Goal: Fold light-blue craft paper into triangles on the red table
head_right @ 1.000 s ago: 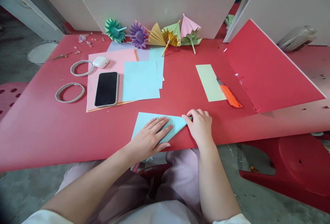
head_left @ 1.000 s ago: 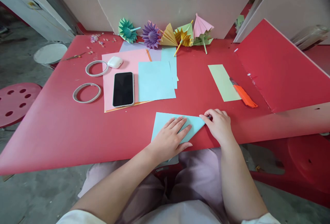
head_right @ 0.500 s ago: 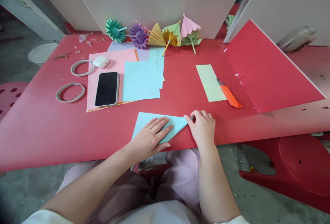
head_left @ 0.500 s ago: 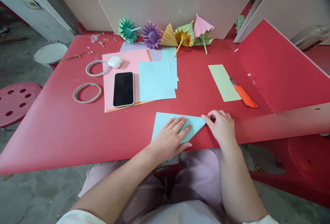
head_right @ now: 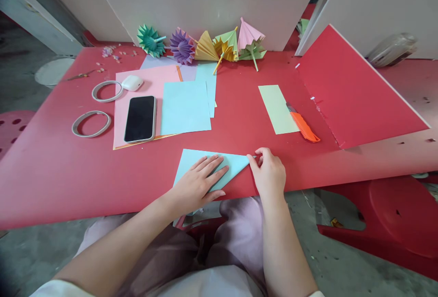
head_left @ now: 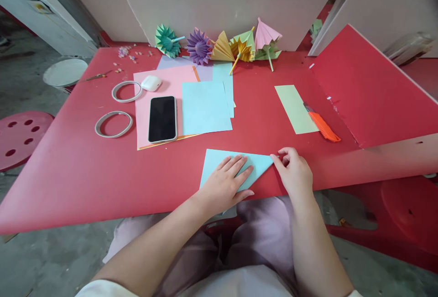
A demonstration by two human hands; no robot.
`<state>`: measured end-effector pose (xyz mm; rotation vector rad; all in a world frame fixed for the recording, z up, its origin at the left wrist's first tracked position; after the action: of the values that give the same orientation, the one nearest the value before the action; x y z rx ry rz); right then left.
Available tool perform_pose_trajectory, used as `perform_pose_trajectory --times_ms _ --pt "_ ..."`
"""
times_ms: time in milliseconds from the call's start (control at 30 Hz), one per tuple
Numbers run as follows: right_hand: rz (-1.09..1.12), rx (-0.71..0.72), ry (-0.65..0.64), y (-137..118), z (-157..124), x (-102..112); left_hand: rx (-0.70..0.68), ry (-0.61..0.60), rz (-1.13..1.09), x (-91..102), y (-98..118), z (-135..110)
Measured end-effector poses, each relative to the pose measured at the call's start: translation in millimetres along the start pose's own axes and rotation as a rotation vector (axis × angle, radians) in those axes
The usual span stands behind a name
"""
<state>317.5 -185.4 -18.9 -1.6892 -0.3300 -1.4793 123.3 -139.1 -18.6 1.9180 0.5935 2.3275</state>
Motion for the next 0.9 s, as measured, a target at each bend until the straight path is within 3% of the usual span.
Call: perform_pose_trajectory --times_ms 233,433,900 --pt "0.002 0.287 0.189 -6 -20 2 -0.002 0.006 0.003 0.4 1 0" --pt "-0.032 0.517 0.127 -5 -48 -6 -0.011 0.014 -0.001 0.2 0 0" --pt "-0.121 0.603 0.004 -9 -59 -12 -0.005 -0.005 0.004 1.0 0 0"
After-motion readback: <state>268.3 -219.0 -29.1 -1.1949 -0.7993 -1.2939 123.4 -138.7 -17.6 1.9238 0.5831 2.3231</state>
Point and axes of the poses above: each hand's wrist, its own z-axis towards the middle knuckle, its own x-axis out of the back of the hand, y = z × x, the point moved 4 cm from there along z, towards the middle knuckle, and after that the axes turned 10 degrees about -x, right-handed, at the moved point
